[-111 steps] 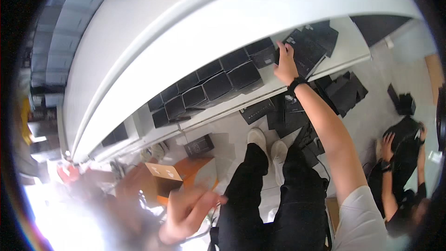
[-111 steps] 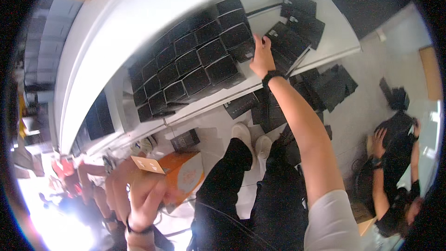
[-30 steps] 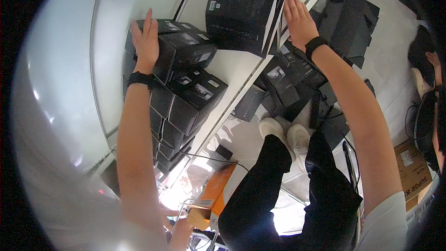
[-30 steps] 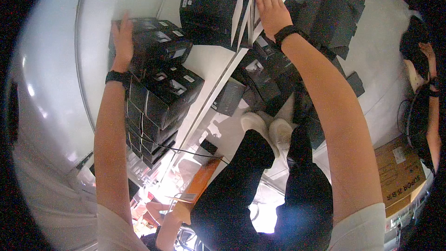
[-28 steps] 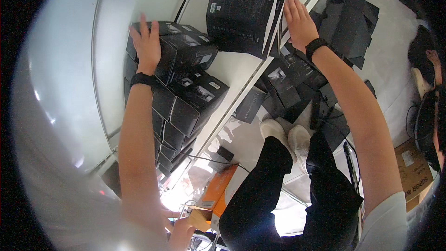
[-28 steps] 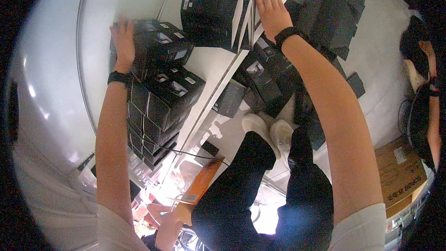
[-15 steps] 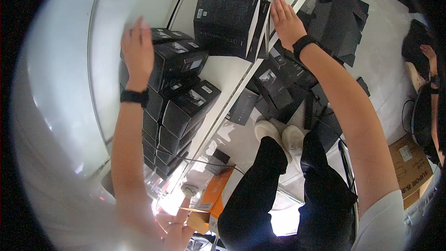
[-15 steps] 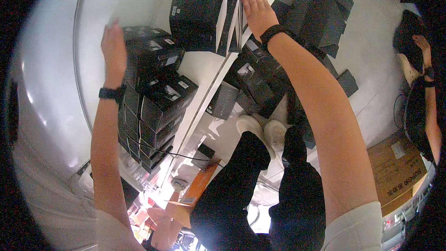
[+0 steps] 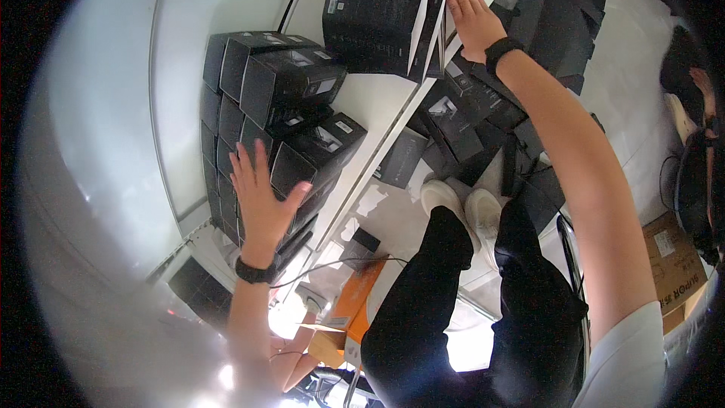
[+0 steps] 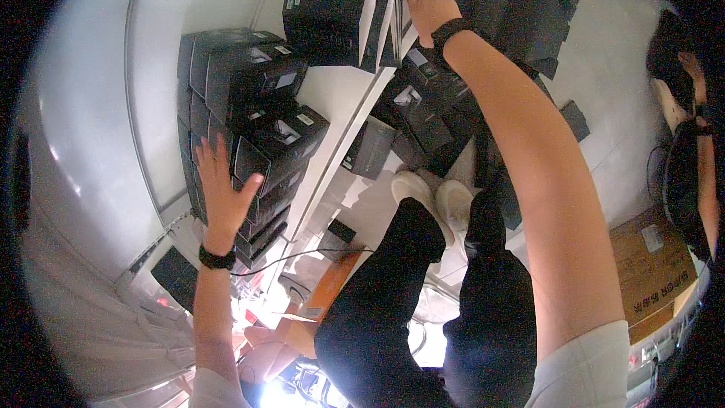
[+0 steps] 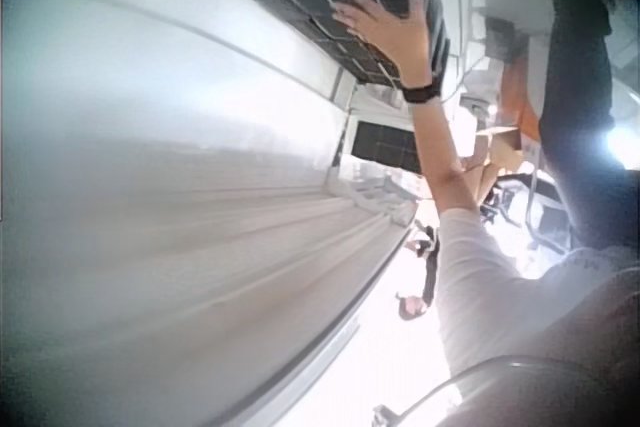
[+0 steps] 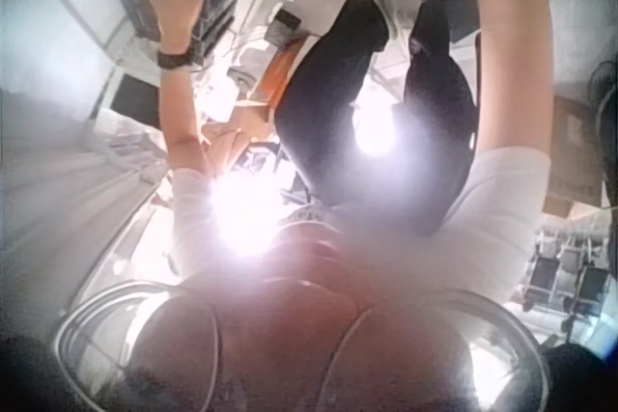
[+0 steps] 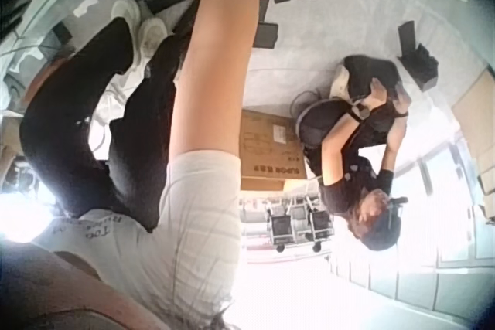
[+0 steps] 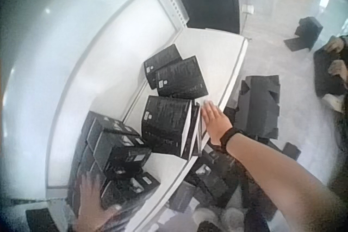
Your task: Assembling and organizing black cardboard boxes for products in a storage room.
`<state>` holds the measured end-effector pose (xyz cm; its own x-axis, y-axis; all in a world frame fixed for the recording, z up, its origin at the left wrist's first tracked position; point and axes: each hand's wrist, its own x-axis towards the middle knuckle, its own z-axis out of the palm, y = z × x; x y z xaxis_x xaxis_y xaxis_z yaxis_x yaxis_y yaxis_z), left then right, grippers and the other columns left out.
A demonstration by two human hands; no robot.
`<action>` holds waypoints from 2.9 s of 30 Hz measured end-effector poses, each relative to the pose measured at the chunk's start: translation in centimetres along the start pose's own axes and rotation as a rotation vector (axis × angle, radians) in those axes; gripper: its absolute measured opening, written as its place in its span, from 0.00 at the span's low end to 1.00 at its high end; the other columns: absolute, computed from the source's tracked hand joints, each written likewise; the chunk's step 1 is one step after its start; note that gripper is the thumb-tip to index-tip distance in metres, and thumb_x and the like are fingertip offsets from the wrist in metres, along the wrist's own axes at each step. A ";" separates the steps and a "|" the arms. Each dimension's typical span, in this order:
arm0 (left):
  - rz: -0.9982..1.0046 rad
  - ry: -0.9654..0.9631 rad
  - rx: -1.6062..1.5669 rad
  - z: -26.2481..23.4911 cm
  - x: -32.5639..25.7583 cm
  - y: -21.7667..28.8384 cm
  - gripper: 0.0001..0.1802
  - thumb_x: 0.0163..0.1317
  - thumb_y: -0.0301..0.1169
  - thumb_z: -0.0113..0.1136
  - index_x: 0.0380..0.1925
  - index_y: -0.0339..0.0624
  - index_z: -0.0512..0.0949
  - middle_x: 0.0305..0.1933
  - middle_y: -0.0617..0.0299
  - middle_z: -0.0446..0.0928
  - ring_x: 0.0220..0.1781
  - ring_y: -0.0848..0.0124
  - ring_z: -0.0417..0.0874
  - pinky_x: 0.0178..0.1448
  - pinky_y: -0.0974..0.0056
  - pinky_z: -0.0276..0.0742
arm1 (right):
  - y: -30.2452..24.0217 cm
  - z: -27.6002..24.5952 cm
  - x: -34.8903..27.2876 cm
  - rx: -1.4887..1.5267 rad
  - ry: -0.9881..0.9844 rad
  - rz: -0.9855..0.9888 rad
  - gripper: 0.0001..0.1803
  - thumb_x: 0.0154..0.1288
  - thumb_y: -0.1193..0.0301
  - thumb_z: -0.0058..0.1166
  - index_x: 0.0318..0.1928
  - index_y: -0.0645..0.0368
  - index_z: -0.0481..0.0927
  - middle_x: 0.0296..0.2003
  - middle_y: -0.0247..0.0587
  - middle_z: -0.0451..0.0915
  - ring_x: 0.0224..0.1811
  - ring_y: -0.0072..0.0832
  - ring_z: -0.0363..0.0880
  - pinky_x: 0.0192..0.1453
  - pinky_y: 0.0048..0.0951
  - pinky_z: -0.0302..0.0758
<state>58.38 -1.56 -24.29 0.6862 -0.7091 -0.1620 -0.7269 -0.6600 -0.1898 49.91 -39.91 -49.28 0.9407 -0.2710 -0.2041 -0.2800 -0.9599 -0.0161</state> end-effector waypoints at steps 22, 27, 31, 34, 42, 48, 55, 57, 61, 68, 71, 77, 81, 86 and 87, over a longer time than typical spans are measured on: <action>-0.414 -0.050 -0.474 5.7 23.3 -17.1 0.55 0.64 0.72 0.46 0.72 0.32 0.62 0.74 0.36 0.62 0.76 0.47 0.64 0.77 0.53 0.58 | -24.4 -15.8 0.9 1.913 -0.139 0.448 0.73 0.44 0.35 0.72 0.78 0.59 0.43 0.70 0.89 0.45 0.77 0.75 0.39 0.79 0.55 0.53; -0.452 -0.147 -0.034 5.3 25.3 -17.7 0.67 0.53 0.81 0.45 0.70 0.26 0.62 0.73 0.30 0.60 0.76 0.44 0.63 0.78 0.52 0.56 | -24.8 -12.1 -1.8 1.782 -0.050 0.320 0.67 0.49 0.37 0.71 0.78 0.58 0.47 0.69 0.86 0.52 0.75 0.76 0.48 0.77 0.52 0.58; -0.541 -0.248 -0.593 6.7 25.2 -17.6 0.69 0.53 0.79 0.51 0.72 0.22 0.56 0.77 0.35 0.57 0.78 0.49 0.59 0.80 0.54 0.50 | -24.8 -10.8 -2.1 1.930 -0.082 0.214 0.69 0.50 0.38 0.70 0.78 0.57 0.39 0.69 0.87 0.51 0.74 0.70 0.55 0.77 0.48 0.61; -0.459 -0.217 -0.737 6.6 24.8 -17.5 0.67 0.55 0.76 0.52 0.73 0.22 0.53 0.78 0.39 0.56 0.79 0.51 0.58 0.81 0.55 0.48 | -25.1 -11.7 -1.7 1.879 -0.050 0.195 0.67 0.54 0.37 0.67 0.77 0.62 0.40 0.67 0.85 0.56 0.71 0.65 0.63 0.75 0.46 0.63; -0.413 -0.252 -0.651 5.2 24.8 -15.7 0.64 0.58 0.79 0.43 0.74 0.29 0.58 0.77 0.41 0.60 0.80 0.55 0.57 0.80 0.58 0.48 | -23.9 -16.2 -2.5 1.613 -0.029 0.219 0.55 0.68 0.42 0.54 0.67 0.88 0.54 0.27 0.68 0.82 0.30 0.57 0.86 0.33 0.43 0.84; -0.542 -0.227 -0.638 5.9 25.4 -15.9 0.61 0.60 0.79 0.41 0.73 0.32 0.63 0.76 0.43 0.62 0.78 0.55 0.61 0.80 0.57 0.51 | -22.3 -14.1 -1.9 1.554 -0.057 0.344 0.68 0.56 0.30 0.58 0.67 0.89 0.54 0.31 0.67 0.83 0.34 0.55 0.87 0.36 0.41 0.85; -0.345 0.031 -0.610 5.7 25.6 -14.0 0.45 0.68 0.68 0.45 0.65 0.39 0.75 0.69 0.46 0.72 0.73 0.54 0.68 0.77 0.56 0.56 | -21.9 -14.4 -2.2 1.467 -0.021 0.337 0.56 0.57 0.32 0.57 0.63 0.76 0.65 0.32 0.60 0.85 0.36 0.51 0.88 0.41 0.47 0.84; -0.032 0.188 -0.580 4.2 24.5 -11.5 0.36 0.74 0.60 0.46 0.62 0.39 0.78 0.67 0.44 0.73 0.72 0.54 0.68 0.77 0.55 0.57 | -20.7 -14.8 -2.2 1.396 0.280 0.321 0.39 0.64 0.41 0.55 0.53 0.69 0.75 0.25 0.57 0.83 0.29 0.49 0.86 0.35 0.44 0.82; 0.511 0.094 -0.258 2.8 21.3 -5.4 0.24 0.78 0.45 0.46 0.47 0.39 0.85 0.59 0.52 0.80 0.66 0.53 0.75 0.78 0.50 0.53 | -15.1 -13.4 -3.0 1.157 0.404 0.247 0.17 0.70 0.57 0.53 0.36 0.59 0.82 0.22 0.50 0.82 0.26 0.47 0.84 0.30 0.42 0.80; 0.351 -0.058 -0.246 3.0 19.0 -3.1 0.27 0.79 0.44 0.40 0.38 0.39 0.85 0.43 0.55 0.84 0.53 0.56 0.80 0.78 0.43 0.50 | -0.4 -6.3 -14.0 0.887 0.322 0.546 0.18 0.67 0.55 0.53 0.36 0.57 0.84 0.26 0.53 0.83 0.32 0.51 0.85 0.40 0.49 0.82; 0.287 -0.058 -0.242 3.5 19.1 -3.4 0.27 0.80 0.44 0.38 0.43 0.39 0.84 0.45 0.54 0.84 0.54 0.57 0.80 0.79 0.46 0.51 | 6.3 -2.1 -18.8 0.992 0.081 0.778 0.22 0.68 0.53 0.55 0.41 0.62 0.83 0.34 0.56 0.85 0.42 0.48 0.86 0.49 0.43 0.81; 0.088 0.275 -0.331 0.5 17.2 -0.3 0.23 0.81 0.39 0.39 0.59 0.35 0.76 0.61 0.47 0.78 0.66 0.54 0.76 0.78 0.53 0.56 | 13.8 8.0 -19.5 1.149 0.232 1.318 0.47 0.54 0.40 0.68 0.61 0.66 0.75 0.47 0.55 0.84 0.50 0.44 0.84 0.54 0.44 0.79; 0.011 0.333 -0.736 -5.0 8.7 3.8 0.19 0.80 0.34 0.43 0.58 0.30 0.75 0.59 0.50 0.79 0.63 0.62 0.77 0.71 0.61 0.66 | 14.4 9.9 -18.2 1.612 0.138 1.335 0.45 0.51 0.42 0.74 0.55 0.70 0.80 0.35 0.47 0.83 0.30 0.33 0.80 0.33 0.37 0.77; -0.070 0.058 -0.840 -8.6 -4.0 10.4 0.09 0.71 0.24 0.53 0.38 0.33 0.83 0.40 0.51 0.85 0.43 0.60 0.86 0.51 0.60 0.79 | 12.5 7.6 -17.1 1.993 0.170 1.406 0.19 0.70 0.59 0.62 0.29 0.59 0.76 0.18 0.36 0.71 0.19 0.33 0.70 0.25 0.37 0.68; -0.076 -0.037 -0.833 -9.1 -6.1 11.5 0.07 0.68 0.22 0.56 0.38 0.33 0.83 0.40 0.51 0.85 0.42 0.60 0.86 0.50 0.60 0.79 | 12.1 7.0 -17.0 2.030 0.188 1.369 0.16 0.71 0.61 0.60 0.31 0.60 0.76 0.21 0.37 0.71 0.22 0.33 0.71 0.28 0.36 0.70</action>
<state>45.63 -7.09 -16.64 0.7241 -0.6564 -0.2117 -0.4513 -0.6830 0.5743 29.19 -46.44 -52.84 0.1349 -0.5101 -0.8495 -0.1280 0.8411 -0.5255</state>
